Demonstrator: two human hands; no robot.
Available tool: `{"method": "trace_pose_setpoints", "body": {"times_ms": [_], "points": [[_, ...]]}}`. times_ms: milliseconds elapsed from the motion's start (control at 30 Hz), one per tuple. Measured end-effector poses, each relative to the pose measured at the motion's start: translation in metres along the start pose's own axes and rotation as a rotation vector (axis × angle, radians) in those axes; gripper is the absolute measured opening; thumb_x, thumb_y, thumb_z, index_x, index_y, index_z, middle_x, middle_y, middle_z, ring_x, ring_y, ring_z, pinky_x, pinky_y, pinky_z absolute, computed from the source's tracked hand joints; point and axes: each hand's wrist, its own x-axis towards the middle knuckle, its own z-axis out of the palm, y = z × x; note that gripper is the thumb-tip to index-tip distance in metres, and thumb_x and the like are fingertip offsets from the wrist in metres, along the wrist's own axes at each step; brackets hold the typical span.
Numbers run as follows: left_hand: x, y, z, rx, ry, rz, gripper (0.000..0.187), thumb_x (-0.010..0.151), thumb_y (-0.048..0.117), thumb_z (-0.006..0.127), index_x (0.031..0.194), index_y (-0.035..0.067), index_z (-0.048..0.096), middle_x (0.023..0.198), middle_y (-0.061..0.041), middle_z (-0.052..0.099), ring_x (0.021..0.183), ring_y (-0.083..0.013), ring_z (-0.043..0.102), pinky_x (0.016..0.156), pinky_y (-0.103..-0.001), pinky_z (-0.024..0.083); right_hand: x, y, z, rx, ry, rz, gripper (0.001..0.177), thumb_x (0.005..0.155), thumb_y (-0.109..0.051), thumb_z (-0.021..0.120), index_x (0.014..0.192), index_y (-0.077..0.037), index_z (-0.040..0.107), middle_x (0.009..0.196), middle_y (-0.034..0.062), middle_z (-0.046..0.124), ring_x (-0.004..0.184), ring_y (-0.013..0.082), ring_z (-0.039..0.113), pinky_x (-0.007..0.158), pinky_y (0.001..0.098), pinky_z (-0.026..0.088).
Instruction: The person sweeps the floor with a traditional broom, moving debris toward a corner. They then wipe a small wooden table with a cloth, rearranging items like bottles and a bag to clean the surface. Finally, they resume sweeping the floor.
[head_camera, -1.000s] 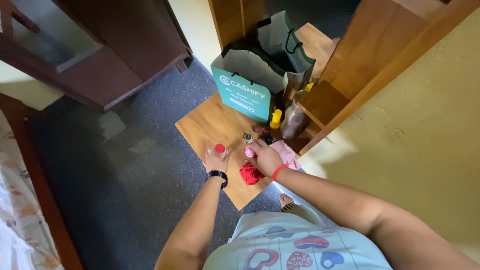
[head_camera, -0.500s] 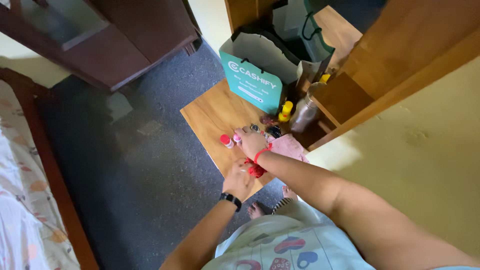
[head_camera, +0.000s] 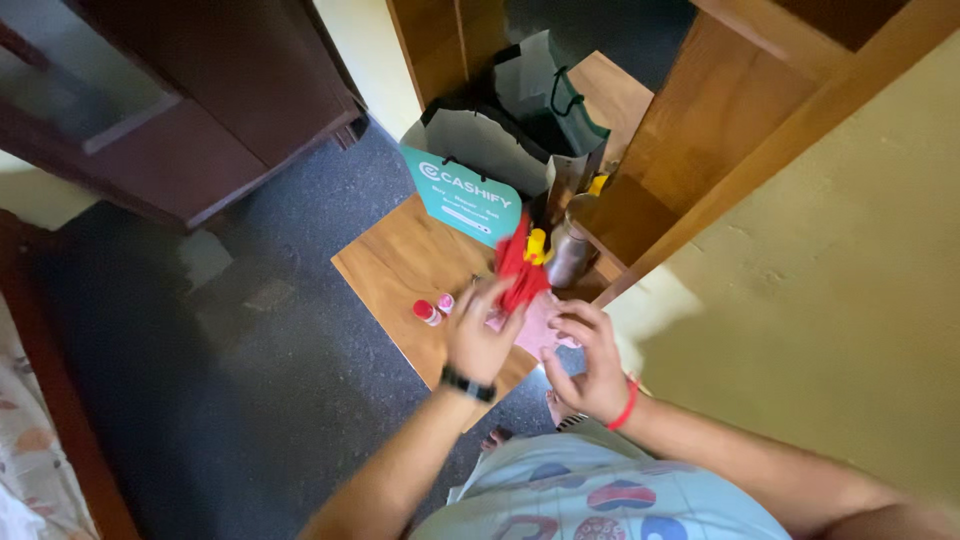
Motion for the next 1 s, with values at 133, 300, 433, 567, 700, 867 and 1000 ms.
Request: {"method": "trace_pose_setpoints", "body": {"times_ms": [133, 300, 433, 567, 700, 867, 1000], "points": [[0.094, 0.053, 0.046, -0.007, -0.381, 0.230, 0.034, 0.085, 0.024, 0.077, 0.118, 0.013, 0.075, 0.119, -0.014, 0.070, 0.105, -0.0322, 0.070, 0.089, -0.040, 0.058, 0.006, -0.004, -0.018, -0.106, 0.008, 0.026, 0.045, 0.088, -0.002, 0.073, 0.129, -0.004, 0.055, 0.131, 0.0206, 0.055, 0.109, 0.0261, 0.063, 0.087, 0.0315, 0.057], [0.154, 0.035, 0.092, 0.492, -0.510, 0.250, 0.049, 0.068, 0.032, 0.081, 0.109, 0.006, 0.073, 0.112, -0.017, 0.070, 0.098, -0.0365, 0.068, 0.086, -0.048, 0.055, 0.015, -0.001, -0.025, -0.099, 0.051, 0.063, 0.040, 0.090, -0.001, 0.073, 0.126, -0.004, 0.057, 0.130, 0.0191, 0.056, 0.105, 0.0248, 0.063, 0.086, 0.0324, 0.056], [0.162, 0.021, 0.082, 0.320, -0.477, 0.154, 0.035, 0.076, 0.033, 0.077, 0.106, 0.014, 0.076, 0.106, -0.016, 0.072, 0.098, -0.0365, 0.069, 0.085, -0.048, 0.056, 0.012, -0.001, -0.029, -0.078, 0.027, 0.100, 0.037, 0.090, 0.000, 0.071, 0.125, -0.003, 0.058, 0.129, 0.0193, 0.057, 0.108, 0.0268, 0.063, 0.085, 0.0322, 0.055], [0.157, 0.012, 0.076, 0.471, -0.514, 0.097, 0.026, 0.086, 0.033, 0.075, 0.105, 0.015, 0.077, 0.101, -0.016, 0.073, 0.093, -0.0369, 0.070, 0.079, -0.050, 0.056, 0.016, 0.000, -0.026, -0.081, -0.012, 0.125, 0.034, 0.090, -0.003, 0.071, 0.123, -0.002, 0.060, 0.126, 0.0183, 0.059, 0.107, 0.0264, 0.064, 0.085, 0.0330, 0.056], [0.156, -0.027, -0.014, 0.492, -0.343, -0.065, 0.029, 0.081, 0.037, 0.076, 0.103, 0.019, 0.077, 0.092, -0.015, 0.075, 0.085, -0.0347, 0.072, 0.073, -0.047, 0.058, 0.020, 0.008, -0.023, -0.048, -0.027, 0.128, 0.032, 0.091, -0.003, 0.070, 0.122, -0.002, 0.061, 0.124, 0.0173, 0.062, 0.105, 0.0260, 0.065, 0.083, 0.0326, 0.056], [-0.006, -0.068, -0.035, 0.303, -0.886, -0.443, 0.066, 0.067, 0.045, 0.088, 0.112, 0.006, 0.059, 0.089, -0.012, 0.078, 0.086, -0.0301, 0.075, 0.076, -0.045, 0.059, 0.017, 0.025, -0.007, -0.037, -0.145, 0.177, 0.032, 0.089, -0.004, 0.070, 0.119, -0.003, 0.063, 0.120, 0.0160, 0.065, 0.096, 0.0245, 0.067, 0.080, 0.0327, 0.055], [-0.112, -0.140, -0.008, 0.465, -1.050, -0.277, 0.039, 0.074, 0.039, 0.081, 0.105, 0.016, 0.078, 0.100, -0.016, 0.074, 0.092, -0.0356, 0.071, 0.085, -0.047, 0.057, 0.018, 0.046, 0.017, -0.018, -0.264, 0.148, 0.032, 0.088, -0.006, 0.069, 0.119, -0.005, 0.064, 0.116, 0.0145, 0.066, 0.095, 0.0249, 0.068, 0.082, 0.0345, 0.056]]}}
